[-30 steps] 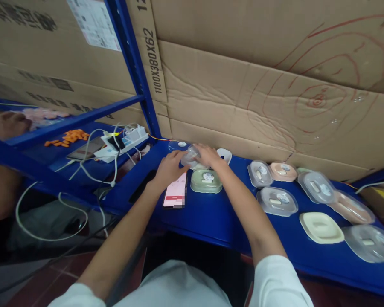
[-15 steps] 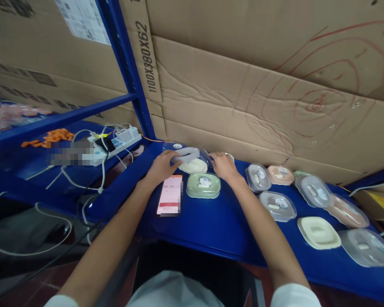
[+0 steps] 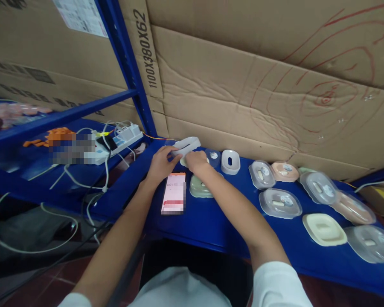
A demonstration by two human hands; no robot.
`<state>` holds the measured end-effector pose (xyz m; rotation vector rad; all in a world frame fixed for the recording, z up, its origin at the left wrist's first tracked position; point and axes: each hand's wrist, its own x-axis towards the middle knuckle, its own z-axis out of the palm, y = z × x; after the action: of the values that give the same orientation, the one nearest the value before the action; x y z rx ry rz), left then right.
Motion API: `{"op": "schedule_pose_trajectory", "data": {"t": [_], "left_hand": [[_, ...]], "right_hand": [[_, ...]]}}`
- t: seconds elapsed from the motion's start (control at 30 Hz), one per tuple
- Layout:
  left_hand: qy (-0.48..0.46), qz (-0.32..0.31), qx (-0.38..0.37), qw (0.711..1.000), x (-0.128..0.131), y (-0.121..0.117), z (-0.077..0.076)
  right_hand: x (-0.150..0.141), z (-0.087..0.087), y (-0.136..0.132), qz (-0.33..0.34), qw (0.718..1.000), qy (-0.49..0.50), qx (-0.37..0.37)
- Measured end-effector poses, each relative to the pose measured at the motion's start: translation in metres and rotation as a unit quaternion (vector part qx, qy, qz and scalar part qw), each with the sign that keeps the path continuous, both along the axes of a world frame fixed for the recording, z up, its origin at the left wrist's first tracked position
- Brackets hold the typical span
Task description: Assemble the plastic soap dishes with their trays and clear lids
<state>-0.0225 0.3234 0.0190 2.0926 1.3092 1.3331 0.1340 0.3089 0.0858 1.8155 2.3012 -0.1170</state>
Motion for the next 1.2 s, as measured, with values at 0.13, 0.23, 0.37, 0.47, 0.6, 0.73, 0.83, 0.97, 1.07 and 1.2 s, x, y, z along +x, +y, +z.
{"op": "schedule_pose_trajectory", "data": {"t": [0.13, 0.23, 0.37, 0.47, 0.6, 0.73, 0.83, 0.97, 1.07, 1.2], "left_hand": [[-0.054, 0.01, 0.014, 0.998, -0.003, -0.005, 0.008], [-0.11, 0.008, 0.046, 0.993, -0.006, -0.017, 0.023], [-0.173, -0.008, 0.092, 0.981, -0.01, -0.048, 0.046], [-0.178, -0.036, 0.082, 0.98, -0.011, -0.089, 0.054], [-0.051, -0.108, 0.047, 0.992, -0.008, -0.158, 0.044], [0.027, -0.208, 0.025, 0.977, 0.001, -0.208, 0.016], [0.055, -0.254, 0.006, 0.966, 0.012, -0.221, -0.001], [0.088, -0.264, 0.009, 0.961, 0.025, -0.224, -0.01], [0.106, -0.271, 0.01, 0.957, 0.031, -0.226, -0.011], [0.125, -0.295, 0.003, 0.947, 0.04, -0.233, -0.015]], "right_hand": [[0.016, 0.013, -0.007, -0.013, 0.999, 0.047, 0.021], [0.036, 0.026, -0.029, 0.002, 0.993, 0.101, 0.063], [0.062, 0.029, -0.085, 0.036, 0.941, 0.278, 0.187], [0.082, 0.015, -0.151, 0.052, 0.892, 0.361, 0.268], [0.104, -0.028, -0.253, 0.031, 0.907, 0.286, 0.308], [0.119, -0.074, -0.32, 0.05, 0.932, 0.225, 0.28], [0.13, -0.093, -0.336, 0.025, 0.929, 0.231, 0.288], [0.149, -0.1, -0.342, -0.01, 0.905, 0.273, 0.327], [0.161, -0.102, -0.348, -0.055, 0.882, 0.289, 0.368], [0.167, -0.106, -0.348, -0.078, 0.901, 0.267, 0.331]]}}
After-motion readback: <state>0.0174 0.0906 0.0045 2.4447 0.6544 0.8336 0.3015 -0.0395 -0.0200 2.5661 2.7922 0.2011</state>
